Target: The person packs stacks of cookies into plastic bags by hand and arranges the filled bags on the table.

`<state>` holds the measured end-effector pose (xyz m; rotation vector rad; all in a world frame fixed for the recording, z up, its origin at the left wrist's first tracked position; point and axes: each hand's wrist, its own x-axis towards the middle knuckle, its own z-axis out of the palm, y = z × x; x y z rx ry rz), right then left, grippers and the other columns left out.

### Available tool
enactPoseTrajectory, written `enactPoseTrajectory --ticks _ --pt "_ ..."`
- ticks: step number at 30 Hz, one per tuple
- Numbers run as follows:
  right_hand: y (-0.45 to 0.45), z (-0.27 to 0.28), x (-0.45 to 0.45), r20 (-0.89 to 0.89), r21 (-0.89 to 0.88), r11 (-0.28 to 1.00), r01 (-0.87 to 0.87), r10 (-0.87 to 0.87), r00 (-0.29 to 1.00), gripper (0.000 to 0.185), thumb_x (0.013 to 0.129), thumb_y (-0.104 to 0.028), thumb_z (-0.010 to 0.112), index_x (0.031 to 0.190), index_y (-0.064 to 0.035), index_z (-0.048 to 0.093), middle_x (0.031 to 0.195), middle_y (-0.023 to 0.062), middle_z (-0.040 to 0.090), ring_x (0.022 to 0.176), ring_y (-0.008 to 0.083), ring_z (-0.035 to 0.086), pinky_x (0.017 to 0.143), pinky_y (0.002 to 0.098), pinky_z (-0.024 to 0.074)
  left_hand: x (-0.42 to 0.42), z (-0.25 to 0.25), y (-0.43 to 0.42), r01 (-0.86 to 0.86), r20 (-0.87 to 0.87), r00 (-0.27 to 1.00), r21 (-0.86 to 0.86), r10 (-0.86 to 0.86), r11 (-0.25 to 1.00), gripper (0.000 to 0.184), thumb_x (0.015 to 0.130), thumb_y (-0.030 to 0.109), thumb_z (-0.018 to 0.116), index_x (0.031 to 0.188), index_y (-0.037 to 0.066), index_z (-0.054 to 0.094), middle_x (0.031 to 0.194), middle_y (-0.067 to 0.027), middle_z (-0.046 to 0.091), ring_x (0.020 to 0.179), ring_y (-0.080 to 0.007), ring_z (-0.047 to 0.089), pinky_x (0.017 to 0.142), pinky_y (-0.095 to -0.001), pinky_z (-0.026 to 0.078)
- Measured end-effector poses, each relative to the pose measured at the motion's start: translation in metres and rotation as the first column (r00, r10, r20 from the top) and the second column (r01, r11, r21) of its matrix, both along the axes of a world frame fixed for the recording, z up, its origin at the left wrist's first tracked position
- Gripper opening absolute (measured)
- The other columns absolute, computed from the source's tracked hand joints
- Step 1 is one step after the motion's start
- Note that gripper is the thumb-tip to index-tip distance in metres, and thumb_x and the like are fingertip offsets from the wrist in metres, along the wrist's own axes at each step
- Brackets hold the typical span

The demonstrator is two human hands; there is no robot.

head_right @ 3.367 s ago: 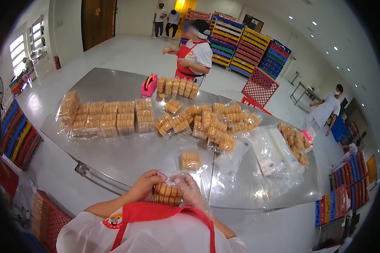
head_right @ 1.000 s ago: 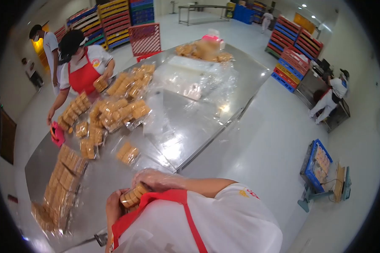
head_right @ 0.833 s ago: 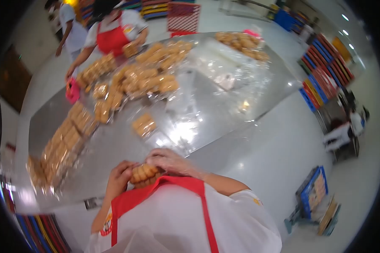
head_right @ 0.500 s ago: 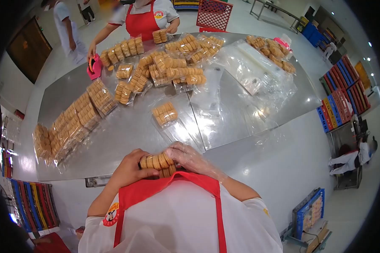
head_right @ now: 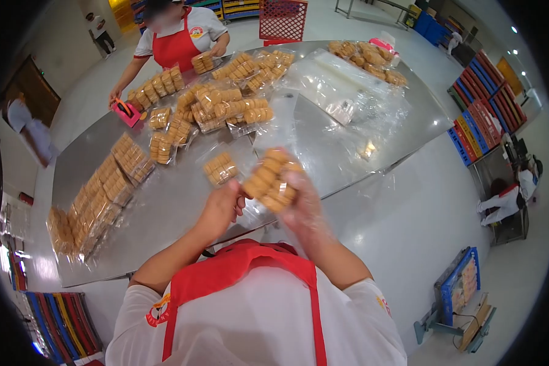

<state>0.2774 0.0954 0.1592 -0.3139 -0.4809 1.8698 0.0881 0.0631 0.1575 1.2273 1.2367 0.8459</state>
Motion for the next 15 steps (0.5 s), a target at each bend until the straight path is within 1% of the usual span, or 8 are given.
enactPoseTrajectory --ticks 1,3,4,5,8,11,14,15 --pt "-0.008 0.005 0.020 -0.014 -0.011 1.000 0.029 -0.029 0.999 0.073 0.076 -0.022 0.073 0.141 -0.0126 0.041 0.127 0.0174 0.054 0.119 0.0374 0.056 0.089 0.0616 0.0552 0.004 -0.012 0.002 0.117 -0.321 0.947 0.359 0.005 0.926 0.039 0.099 0.038 0.052 0.109 0.003 0.063 0.093 -0.0154 0.062 0.084 -0.0282 0.060 0.073 -0.0413 0.049" --pt "-0.018 -0.008 0.058 0.031 -0.057 0.988 0.146 -0.145 0.989 0.073 0.076 -0.023 0.072 0.141 -0.0124 0.041 0.127 0.0175 0.054 0.119 0.0380 0.057 0.088 0.0628 0.0553 0.014 -0.028 0.005 0.344 -0.590 0.786 0.663 0.183 0.664 0.033 0.094 0.034 0.059 0.109 0.004 0.062 0.099 -0.0170 0.058 0.091 -0.0308 0.057 0.080 -0.0423 0.047" --pt "-0.024 -0.017 0.074 0.057 -0.082 0.976 0.202 -0.198 0.979 0.072 0.077 -0.023 0.071 0.141 -0.0123 0.041 0.127 0.0176 0.054 0.119 0.0383 0.057 0.088 0.0635 0.0553 0.019 -0.035 0.006 0.482 -0.663 0.681 0.726 0.313 0.491 0.031 0.092 0.031 0.063 0.109 0.005 0.062 0.102 -0.0178 0.056 0.094 -0.0321 0.055 0.083 -0.0429 0.046" --pt "-0.030 -0.029 0.088 0.063 -0.115 0.972 0.206 -0.200 0.978 0.076 0.076 -0.020 0.070 0.144 -0.0142 0.038 0.129 0.0165 0.052 0.119 0.0385 0.056 0.088 0.0630 0.0551 0.022 -0.043 0.004 0.582 -0.729 0.611 0.677 0.308 0.450 0.033 0.082 0.023 0.070 0.112 0.010 0.063 0.111 -0.0185 0.052 0.103 -0.0356 0.050 0.090 -0.0443 0.044" --pt "-0.051 -0.056 0.109 0.144 -0.177 0.951 0.255 -0.231 0.962 0.086 0.074 -0.013 0.068 0.151 -0.0184 0.029 0.133 0.0144 0.048 0.118 0.0391 0.055 0.088 0.0610 0.0555 0.025 -0.049 0.003 0.751 -0.881 0.452 0.459 0.137 0.475 0.037 0.078 0.022 0.072 0.113 0.013 0.062 0.108 -0.0163 0.052 0.098 -0.0335 0.051 0.088 -0.0434 0.045" --pt "-0.068 -0.058 0.097 0.337 -0.140 0.912 0.387 -0.323 0.884 0.094 0.073 -0.010 0.067 0.154 -0.0177 0.019 0.139 0.0160 0.040 0.114 0.0394 0.056 0.083 0.0574 0.0578 0.033 -0.044 -0.002 0.738 -0.846 0.532 0.447 -0.028 0.505 0.039 0.073 0.019 0.071 0.111 0.014 0.062 0.107 -0.0142 0.051 0.095 -0.0320 0.051 0.086 -0.0429 0.047" --pt "-0.064 -0.062 0.090 0.307 -0.152 0.900 0.409 -0.350 0.885 0.090 0.073 -0.010 0.067 0.151 -0.0142 0.024 0.135 0.0161 0.044 0.112 0.0381 0.057 0.082 0.0554 0.0580 0.038 -0.034 -0.003 0.826 -0.907 0.409 0.321 -0.102 0.463 0.035 0.073 0.015 0.068 0.108 0.011 0.062 0.105 -0.0128 0.051 0.096 -0.0312 0.051 0.086 -0.0436 0.047" --pt "-0.059 -0.060 0.089 0.276 -0.114 0.924 0.366 -0.324 0.905 0.081 0.073 -0.010 0.068 0.146 -0.0067 0.032 0.128 0.0152 0.050 0.110 0.0356 0.059 0.084 0.0523 0.0576 0.038 -0.030 -0.002 0.840 -0.924 0.370 0.292 -0.091 0.457 0.035 0.074 0.014 0.066 0.108 0.009 0.062 0.105 -0.0128 0.050 0.095 -0.0308 0.052 0.083 -0.0434 0.048"
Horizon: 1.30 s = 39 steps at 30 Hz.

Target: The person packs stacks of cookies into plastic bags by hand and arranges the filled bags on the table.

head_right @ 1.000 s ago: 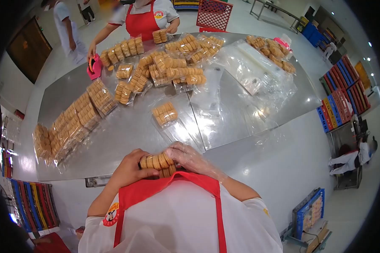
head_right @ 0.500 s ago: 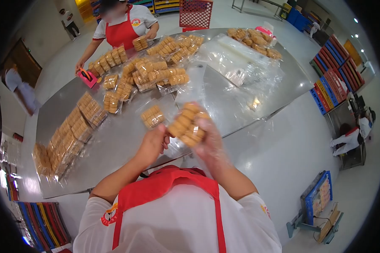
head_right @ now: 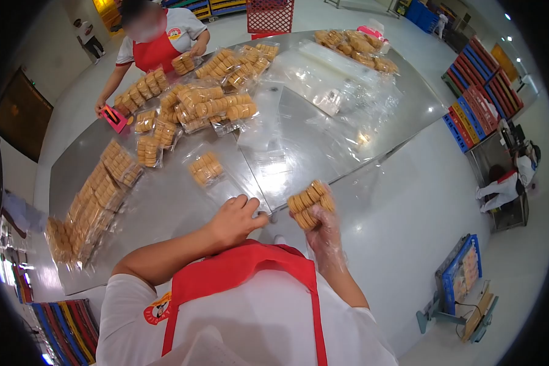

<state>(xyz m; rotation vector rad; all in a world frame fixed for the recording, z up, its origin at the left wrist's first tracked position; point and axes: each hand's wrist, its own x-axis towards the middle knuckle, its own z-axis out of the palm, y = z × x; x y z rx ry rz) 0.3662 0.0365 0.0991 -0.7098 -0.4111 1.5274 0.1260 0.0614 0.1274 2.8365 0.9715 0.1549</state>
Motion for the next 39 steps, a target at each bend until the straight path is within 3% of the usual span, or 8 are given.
enactPoseTrajectory --ticks 8,11,16,23,26,31,35,39 --pt "0.058 0.037 -0.022 0.122 0.305 0.948 -0.095 0.060 0.991 0.071 0.076 -0.019 0.073 0.135 0.0060 0.043 0.118 0.0161 0.057 0.106 0.0289 0.062 0.091 0.0433 0.0547 -0.008 0.060 0.024 -0.173 -0.220 0.958 0.075 0.186 0.982 0.035 0.078 0.006 0.059 0.112 -0.001 0.057 0.118 -0.0189 0.050 0.078 -0.0332 0.061 0.061 -0.0441 0.055" --pt "0.066 0.071 -0.051 0.103 0.357 0.932 -0.069 0.034 0.994 0.074 0.076 -0.021 0.075 0.137 0.0056 0.042 0.120 0.0148 0.057 0.107 0.0264 0.061 0.094 0.0421 0.0519 -0.013 0.084 0.055 -0.208 -0.270 0.948 -0.122 0.169 0.971 0.035 0.078 0.001 0.056 0.113 -0.003 0.055 0.134 -0.0235 0.045 0.088 -0.0390 0.064 0.067 -0.0472 0.056" --pt "0.079 0.080 -0.079 0.088 0.481 0.877 0.000 -0.049 0.995 0.076 0.076 -0.023 0.077 0.138 0.0034 0.043 0.122 0.0128 0.057 0.112 0.0241 0.058 0.098 0.0384 0.0468 -0.029 0.123 0.103 -0.149 -0.003 0.987 -0.372 0.159 0.916 0.068 0.071 -0.001 0.058 0.137 -0.004 0.045 0.149 -0.0215 0.039 0.131 -0.0378 0.047 0.108 -0.0413 0.041" --pt "0.087 0.070 -0.074 0.151 0.449 0.890 -0.085 0.018 0.988 0.075 0.073 -0.012 0.080 0.137 0.0021 0.045 0.126 0.0076 0.057 0.118 0.0192 0.056 0.104 0.0351 0.0433 -0.038 0.122 0.111 -0.123 0.186 0.953 -0.482 0.238 0.868 0.073 0.068 0.002 0.058 0.139 -0.002 0.044 0.146 -0.0187 0.042 0.135 -0.0335 0.043 0.109 -0.0375 0.039" --pt "0.080 0.064 -0.075 0.341 0.354 0.917 -0.185 0.058 0.938 0.070 0.074 -0.011 0.079 0.136 0.0010 0.047 0.124 0.0066 0.058 0.116 0.0174 0.057 0.102 0.0325 0.0445 -0.035 0.123 0.106 -0.134 0.224 0.936 -0.486 0.272 0.864 0.071 0.068 0.002 0.058 0.138 -0.003 0.045 0.144 -0.0185 0.044 0.132 -0.0345 0.046 0.107 -0.0377 0.040" --pt "0.081 0.077 -0.065 0.771 0.159 0.892 -0.423 0.156 0.618 0.064 0.075 -0.008 0.077 0.132 0.0007 0.050 0.114 0.0066 0.063 0.105 0.0165 0.062 0.093 0.0301 0.0491 -0.026 0.109 0.094 -0.216 0.243 0.915 -0.377 0.321 0.901 0.065 0.071 0.003 0.060 0.134 -0.008 0.046 0.142 -0.0197 0.046 0.125 -0.0376 0.051 0.104 -0.0398 0.043" --pt "0.084 0.106 -0.070 0.933 -0.195 0.835 -0.515 0.320 0.166 0.061 0.076 -0.006 0.075 0.131 0.0001 0.051 0.107 0.0071 0.065 0.097 0.0168 0.064 0.085 0.0312 0.0524 -0.004 0.106 0.080 -0.276 0.062 0.942 -0.412 0.329 0.868 0.061 0.076 0.007 0.063 0.132 -0.010 0.046 0.141 -0.0227 0.045 0.116 -0.0403 0.057 0.097 -0.0427 0.048" --pt "0.088 0.057 -0.070 0.543 -0.215 0.828 -0.518 0.543 0.641 0.056 0.083 -0.014 0.072 0.133 0.0007 0.051 0.111 0.0095 0.066 0.096 0.0189 0.066 0.083 0.0337 0.0546 0.008 0.084 0.060 -0.278 0.000 0.956 -0.327 0.294 0.903 0.064 0.078 0.008 0.063 0.135 -0.014 0.042 0.144 -0.0275 0.038 0.098 -0.0421 0.065 0.084 -0.0442 0.055"
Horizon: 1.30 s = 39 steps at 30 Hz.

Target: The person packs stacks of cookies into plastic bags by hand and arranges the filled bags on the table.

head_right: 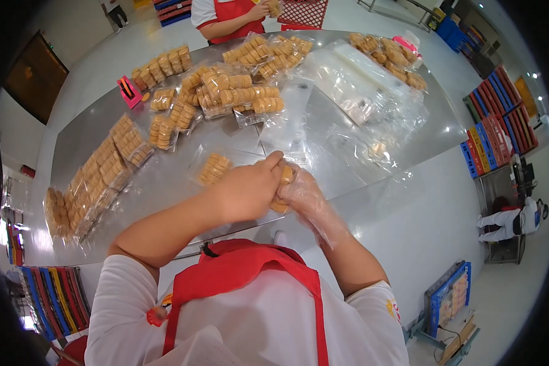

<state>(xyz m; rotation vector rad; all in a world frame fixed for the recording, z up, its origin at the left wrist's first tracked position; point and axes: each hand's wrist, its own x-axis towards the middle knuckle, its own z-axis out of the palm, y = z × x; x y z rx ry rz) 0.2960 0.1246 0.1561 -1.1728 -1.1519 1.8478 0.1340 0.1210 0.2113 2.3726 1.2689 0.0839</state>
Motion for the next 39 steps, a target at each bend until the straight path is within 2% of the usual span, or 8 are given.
enactPoseTrajectory --ticks 5,6,9,16,24,30,38,39 --pt "0.003 -0.060 -0.031 -0.555 -0.560 0.827 -0.044 -0.335 0.762 0.055 0.095 -0.030 0.059 0.142 -0.0037 0.046 0.121 0.0118 0.065 0.101 0.0219 0.066 0.080 0.0368 0.0555 0.005 -0.004 -0.017 0.046 -0.116 0.992 0.027 -0.043 0.999 0.065 0.077 0.003 0.061 0.134 -0.018 0.040 0.149 -0.0323 0.030 0.090 -0.0394 0.069 0.075 -0.0431 0.058" --pt "-0.006 -0.059 -0.053 -0.121 -0.371 0.864 0.340 -0.409 0.905 0.054 0.096 -0.032 0.059 0.141 -0.0054 0.047 0.121 0.0122 0.065 0.103 0.0223 0.066 0.082 0.0373 0.0551 0.006 -0.008 -0.019 0.064 -0.127 0.990 0.024 -0.060 0.998 0.065 0.076 0.003 0.061 0.134 -0.018 0.040 0.150 -0.0317 0.030 0.090 -0.0386 0.069 0.074 -0.0428 0.058" --pt "-0.032 -0.027 -0.121 0.632 0.394 0.684 0.614 -0.687 0.360 0.050 0.097 -0.036 0.057 0.139 -0.0097 0.050 0.122 0.0136 0.063 0.107 0.0235 0.064 0.086 0.0386 0.0538 0.008 -0.017 -0.029 0.115 -0.135 0.985 0.031 -0.109 0.993 0.063 0.076 0.003 0.062 0.133 -0.018 0.042 0.152 -0.0301 0.029 0.089 -0.0365 0.070 0.073 -0.0418 0.058" --pt "-0.031 -0.071 -0.097 0.045 0.389 0.904 0.179 -0.213 0.976 0.054 0.092 -0.019 0.063 0.141 -0.0069 0.044 0.126 0.0193 0.057 0.105 0.0282 0.064 0.088 0.0362 0.0558 0.022 -0.013 -0.049 0.131 -0.129 0.982 -0.030 -0.134 0.991 0.063 0.076 0.005 0.064 0.131 -0.017 0.044 0.151 -0.0286 0.031 0.087 -0.0353 0.070 0.073 -0.0402 0.058" --pt "-0.010 -0.078 -0.097 -0.521 -0.621 0.778 -0.095 -0.318 0.792 0.037 0.096 -0.020 0.060 0.126 -0.0008 0.051 0.114 0.0132 0.059 0.104 0.0268 0.061 0.089 0.0355 0.0557 0.012 -0.013 -0.057 0.043 -0.080 0.995 -0.115 -0.052 0.992 0.067 0.078 0.007 0.063 0.136 -0.017 0.040 0.146 -0.0308 0.038 0.083 -0.0353 0.070 0.069 -0.0417 0.058" --pt "-0.009 -0.115 -0.062 -0.440 -0.132 0.981 -0.144 0.072 0.895 0.025 0.098 -0.017 0.058 0.115 0.0009 0.053 0.105 0.0123 0.058 0.096 0.0232 0.060 0.084 0.0346 0.0562 0.011 -0.018 -0.064 0.011 -0.035 0.999 -0.131 -0.016 0.991 0.070 0.081 0.010 0.061 0.140 -0.016 0.034 0.117 -0.0303 0.059 0.078 -0.0342 0.070 0.064 -0.0425 0.056" --pt "-0.003 -0.070 -0.117 -0.488 -0.514 0.852 0.095 -0.381 0.785 0.017 0.101 -0.015 0.054 0.100 0.0024 0.056 0.086 0.0095 0.053 0.083 0.0195 0.056 0.082 0.0315 0.0555 0.021 -0.018 -0.069 0.252 0.017 0.968 -0.023 -0.251 0.968 0.054 0.079 0.009 0.061 0.125 -0.013 0.044 0.076 -0.0210 0.067 0.075 -0.0384 0.069 0.062 -0.0450 0.053" --pt "-0.005 -0.072 -0.119 -0.415 -0.204 0.968 0.148 -0.222 0.882 0.018 0.101 -0.016 0.055 0.101 0.0019 0.055 0.086 0.0091 0.053 0.084 0.0194 0.056 0.083 0.0313 0.0553 0.020 -0.014 -0.066 0.232 0.022 0.973 -0.052 -0.231 0.971 0.051 0.079 0.009 0.062 0.123 -0.012 0.046 0.077 -0.0206 0.068 0.075 -0.0389 0.069 0.063 -0.0455 0.053"
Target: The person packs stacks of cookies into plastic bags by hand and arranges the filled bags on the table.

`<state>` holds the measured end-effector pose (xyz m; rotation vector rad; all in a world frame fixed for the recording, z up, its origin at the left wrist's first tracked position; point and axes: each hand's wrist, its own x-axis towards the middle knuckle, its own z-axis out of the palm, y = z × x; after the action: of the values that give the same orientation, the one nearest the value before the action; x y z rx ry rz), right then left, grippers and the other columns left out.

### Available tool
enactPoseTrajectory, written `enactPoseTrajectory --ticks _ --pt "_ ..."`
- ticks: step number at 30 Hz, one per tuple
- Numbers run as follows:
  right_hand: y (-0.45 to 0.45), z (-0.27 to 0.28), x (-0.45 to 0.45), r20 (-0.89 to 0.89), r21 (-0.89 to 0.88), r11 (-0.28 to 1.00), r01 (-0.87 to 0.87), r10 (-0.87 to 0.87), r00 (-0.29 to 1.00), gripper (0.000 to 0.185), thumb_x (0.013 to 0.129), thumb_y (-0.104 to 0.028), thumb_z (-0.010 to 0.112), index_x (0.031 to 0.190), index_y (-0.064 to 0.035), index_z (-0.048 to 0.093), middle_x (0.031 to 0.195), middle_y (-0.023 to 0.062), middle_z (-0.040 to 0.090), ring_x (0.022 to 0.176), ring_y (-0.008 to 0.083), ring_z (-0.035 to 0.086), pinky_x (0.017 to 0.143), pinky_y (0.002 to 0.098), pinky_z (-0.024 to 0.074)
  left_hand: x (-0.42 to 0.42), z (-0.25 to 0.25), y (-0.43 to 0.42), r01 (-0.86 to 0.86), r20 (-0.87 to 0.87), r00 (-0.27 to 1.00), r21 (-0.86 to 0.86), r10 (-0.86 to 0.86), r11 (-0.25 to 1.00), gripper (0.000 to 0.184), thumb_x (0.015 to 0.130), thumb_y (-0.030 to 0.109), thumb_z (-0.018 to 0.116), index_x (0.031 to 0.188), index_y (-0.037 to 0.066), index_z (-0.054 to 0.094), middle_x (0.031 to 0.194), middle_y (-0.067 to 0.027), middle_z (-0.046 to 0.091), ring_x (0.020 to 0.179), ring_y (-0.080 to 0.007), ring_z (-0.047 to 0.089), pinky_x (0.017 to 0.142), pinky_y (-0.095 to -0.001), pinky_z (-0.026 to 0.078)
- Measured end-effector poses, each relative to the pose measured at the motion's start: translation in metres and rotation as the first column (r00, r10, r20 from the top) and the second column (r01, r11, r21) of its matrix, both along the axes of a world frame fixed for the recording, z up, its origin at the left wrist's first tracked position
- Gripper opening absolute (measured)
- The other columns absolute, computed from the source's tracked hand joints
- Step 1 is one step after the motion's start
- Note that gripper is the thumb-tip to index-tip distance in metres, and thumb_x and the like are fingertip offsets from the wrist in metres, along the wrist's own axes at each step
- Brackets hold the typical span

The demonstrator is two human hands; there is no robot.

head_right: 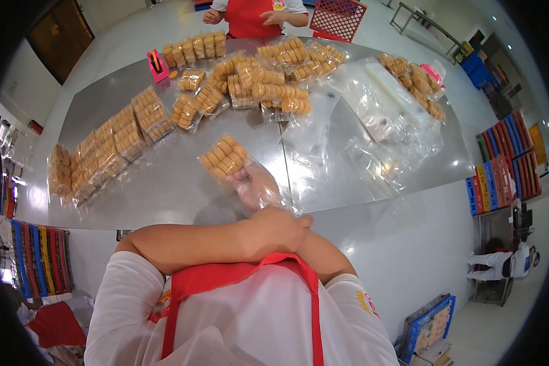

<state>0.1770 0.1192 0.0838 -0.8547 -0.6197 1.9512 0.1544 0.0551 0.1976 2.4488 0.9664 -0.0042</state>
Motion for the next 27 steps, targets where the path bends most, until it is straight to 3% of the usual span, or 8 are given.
enactPoseTrajectory --ticks 3,5,9,10,12,14,17,27 --pt "-0.005 -0.018 -0.011 0.150 0.322 0.945 -0.057 0.008 0.989 0.019 0.099 -0.019 0.059 0.104 -0.0002 0.055 0.088 0.0084 0.056 0.088 0.0195 0.057 0.083 0.0314 0.0548 -0.009 -0.009 0.004 -0.101 0.014 0.995 -0.037 0.102 0.994 0.047 0.078 0.008 0.064 0.119 -0.008 0.049 0.081 -0.0197 0.068 0.076 -0.0393 0.068 0.066 -0.0459 0.053" --pt "0.007 -0.029 -0.024 -0.324 -0.232 0.972 -0.040 -0.038 0.945 0.021 0.096 -0.020 0.064 0.105 -0.0023 0.056 0.092 0.0087 0.058 0.091 0.0201 0.059 0.082 0.0325 0.0544 -0.020 0.001 0.008 -0.179 -0.078 0.982 -0.053 0.174 0.982 0.043 0.078 0.009 0.065 0.116 -0.006 0.053 0.091 -0.0228 0.068 0.081 -0.0386 0.068 0.068 -0.0447 0.052" --pt "-0.011 -0.047 -0.005 0.065 0.235 0.934 -0.270 0.262 0.963 0.017 0.095 -0.018 0.063 0.101 -0.0028 0.058 0.094 0.0096 0.061 0.089 0.0241 0.061 0.079 0.0349 0.0529 -0.070 -0.049 -0.013 -0.286 0.565 0.813 0.185 0.137 0.940 0.035 0.081 0.007 0.060 0.114 -0.001 0.057 0.121 -0.0260 0.056 0.105 -0.0340 0.060 0.080 -0.0411 0.050" --pt "-0.020 -0.030 0.009 0.193 0.362 0.848 -0.387 0.338 0.921 0.015 0.096 -0.016 0.061 0.101 -0.0020 0.058 0.092 0.0102 0.061 0.086 0.0247 0.061 0.076 0.0351 0.0517 -0.084 -0.062 -0.021 -0.389 0.692 0.712 0.253 0.115 0.886 0.034 0.082 0.006 0.058 0.115 0.000 0.058 0.129 -0.0244 0.051 0.113 -0.0320 0.056 0.084 -0.0407 0.049" --pt "-0.020 -0.066 0.014 0.699 0.697 0.384 -0.605 -0.176 0.693 0.017 0.095 -0.016 0.058 0.101 0.0005 0.060 0.093 0.0184 0.063 0.084 0.0349 0.062 0.074 0.0434 0.0486 -0.105 -0.106 -0.042 -0.770 0.896 0.272 -0.015 0.350 0.638 0.043 0.084 0.003 0.054 0.126 0.000 0.053 0.131 -0.0170 0.051 0.121 -0.0289 0.049 0.096 -0.0424 0.043" --pt "-0.020 -0.056 0.006 0.708 0.696 0.373 -0.613 -0.219 0.671 0.015 0.095 -0.015 0.058 0.098 -0.0005 0.061 0.091 0.0192 0.062 0.084 0.0369 0.062 0.074 0.0453 0.0487 -0.115 -0.128 -0.033 -0.755 0.809 -0.298 -0.525 0.507 0.394 0.050 0.088 0.012 0.054 0.137 0.001 0.045 0.141 -0.0154 0.043 0.128 -0.0249 0.044 0.105 -0.0407 0.035" --pt "-0.015 -0.049 -0.011 0.774 0.626 0.418 -0.658 -0.230 0.589 0.018 0.096 -0.016 0.056 0.103 0.0002 0.062 0.095 0.0212 0.063 0.089 0.0398 0.062 0.077 0.0467 0.0485 -0.126 -0.175 -0.002 -0.761 0.670 -0.472 -0.638 0.574 0.118 0.060 0.094 0.022 0.051 0.146 -0.001 0.033 0.149 -0.0181 0.034 0.140 -0.0286 0.031 0.114 -0.0405 0.026" --pt "0.002 -0.054 -0.057 0.636 0.529 0.723 -0.445 0.010 0.772 0.032 0.097 -0.024 0.055 0.119 -0.0007 0.063 0.113 0.0163 0.068 0.101 0.0304 0.064 0.087 0.0401 0.0486 -0.102 -0.175 0.036 -0.757 0.658 -0.428 -0.635 0.619 0.152 0.073 0.096 0.031 0.046 0.152 -0.007 0.018 0.158 -0.0211 0.022 0.146 -0.0307 0.023 0.119 -0.0351 0.017"
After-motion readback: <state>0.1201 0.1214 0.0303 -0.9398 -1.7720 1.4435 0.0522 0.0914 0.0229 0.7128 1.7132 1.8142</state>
